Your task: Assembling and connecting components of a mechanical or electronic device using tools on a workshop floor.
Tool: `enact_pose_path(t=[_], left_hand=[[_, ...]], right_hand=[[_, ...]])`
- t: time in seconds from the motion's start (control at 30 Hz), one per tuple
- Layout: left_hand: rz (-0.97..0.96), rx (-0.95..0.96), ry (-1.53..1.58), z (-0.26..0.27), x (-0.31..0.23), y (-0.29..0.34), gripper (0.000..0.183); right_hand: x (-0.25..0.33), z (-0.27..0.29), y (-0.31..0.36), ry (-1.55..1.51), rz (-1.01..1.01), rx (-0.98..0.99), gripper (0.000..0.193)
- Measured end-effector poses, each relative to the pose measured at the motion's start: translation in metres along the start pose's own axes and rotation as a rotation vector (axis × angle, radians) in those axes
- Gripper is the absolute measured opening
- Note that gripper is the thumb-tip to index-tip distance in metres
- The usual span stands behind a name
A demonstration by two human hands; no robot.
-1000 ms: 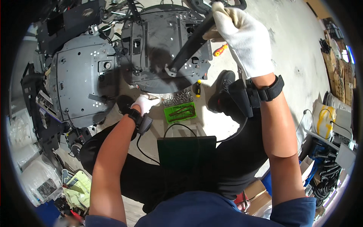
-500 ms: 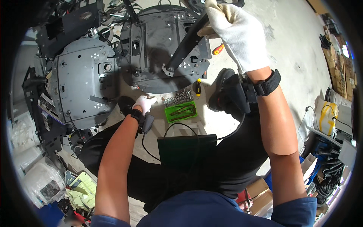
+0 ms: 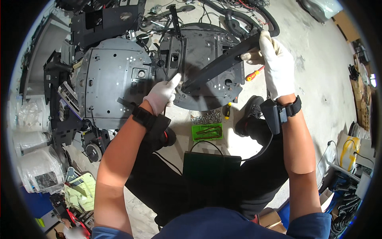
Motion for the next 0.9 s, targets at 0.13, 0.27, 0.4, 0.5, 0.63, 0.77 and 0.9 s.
enact_pose_path(t=[0.13, 0.27, 0.4, 0.5, 0.63, 0.77, 0.9], left_hand=[[0.013, 0.044, 0.059, -0.006, -0.003, 0.001, 0.033], [-0.086, -0.162, 0.1, 0.013, -0.02, -0.012, 0.027], [-0.138, -0.35, -0.215, 0.019, -0.037, -0.02, 0.031], [-0.162, -0.267, -0.096, 0.008, -0.034, -0.02, 0.03], [-0.392, -0.321, -0.278, 0.004, -0.053, -0.01, 0.033], [-0.23, -0.279, -0.105, 0.013, -0.052, -0.01, 0.037], [-0.178, -0.179, -0.1, -0.006, -0.06, -0.004, 0.037]], right_hand=[[0.003, -0.001, -0.001, 0.048, 0.024, 0.015, 0.034], [-0.001, 0.005, -0.005, 0.076, -0.102, 0.146, 0.032], [-0.004, 0.012, -0.001, 0.22, -0.271, 0.318, 0.048], [-0.009, 0.022, 0.004, 0.304, -0.347, 0.341, 0.043], [-0.041, 0.039, 0.011, 0.263, -0.492, 0.244, 0.036], [-0.08, 0.07, 0.011, 0.209, -0.552, 0.08, 0.029], [-0.111, 0.097, 0.004, 0.024, -0.516, -0.116, 0.025]])
Point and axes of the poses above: each hand's wrist, its own y-axis away from the middle knuckle, its own z-axis out of the back of the hand, x = y × z, the point moved 8 cm from there along -y, towards the middle knuckle, and after that the axes turned 9 degrees about z, right-handed, at the moved point
